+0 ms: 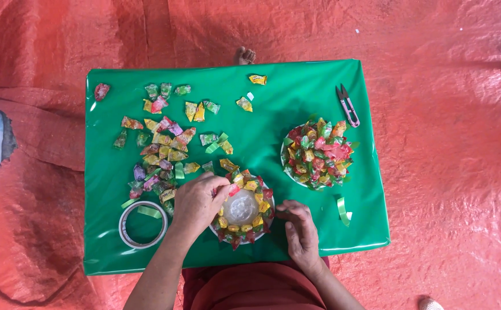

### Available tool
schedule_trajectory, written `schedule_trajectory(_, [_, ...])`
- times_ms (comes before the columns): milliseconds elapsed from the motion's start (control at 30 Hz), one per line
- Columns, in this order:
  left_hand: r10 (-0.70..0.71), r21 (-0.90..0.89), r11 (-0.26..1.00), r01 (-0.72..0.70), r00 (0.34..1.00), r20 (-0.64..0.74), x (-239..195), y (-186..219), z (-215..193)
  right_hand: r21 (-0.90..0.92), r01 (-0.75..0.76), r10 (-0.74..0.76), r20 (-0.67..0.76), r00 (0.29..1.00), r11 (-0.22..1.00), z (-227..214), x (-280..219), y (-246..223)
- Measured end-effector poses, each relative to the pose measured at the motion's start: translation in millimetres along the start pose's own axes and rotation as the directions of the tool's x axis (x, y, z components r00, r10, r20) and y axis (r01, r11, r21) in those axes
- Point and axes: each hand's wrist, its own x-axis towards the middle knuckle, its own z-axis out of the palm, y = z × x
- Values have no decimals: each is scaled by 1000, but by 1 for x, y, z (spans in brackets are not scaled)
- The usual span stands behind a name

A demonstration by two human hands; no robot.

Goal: Assembling a decorative candy tower by sticking individual wrapped candies onto a base using adhesive tape.

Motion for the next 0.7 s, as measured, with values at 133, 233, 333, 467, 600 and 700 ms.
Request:
schedule_trajectory(133, [11,-5,1000,-11,1000,0,-4,-2,0,18,2,-2,-1,1000,1000,0,-2,2])
schedule_trajectory(233, [-13,57,998,11,999,34,-2,-6,-1,18,-5,5,3,1000,1000,0,-3,2])
schedule_trajectory(333, [-58,18,998,57,996,74,-1,-1,-9,22,-8,8,-7,1000,1000,0,-3,2])
schedule_trajectory(467, [-27,-50,998,29,999,47,-1,2,-19,10,-10,9,4,1000,1000,0,-2,0])
schedule_trajectory(600, [-177,-352,917,185,983,57,-12,-5,-22,26,1,-2,5,1000,1000,-1,-1,0])
schedule_trajectory(700, [-171,-846,428,317,948,268,-35,-19,-8,-5,6,-6,5,1000,1000,-1,-1,-6])
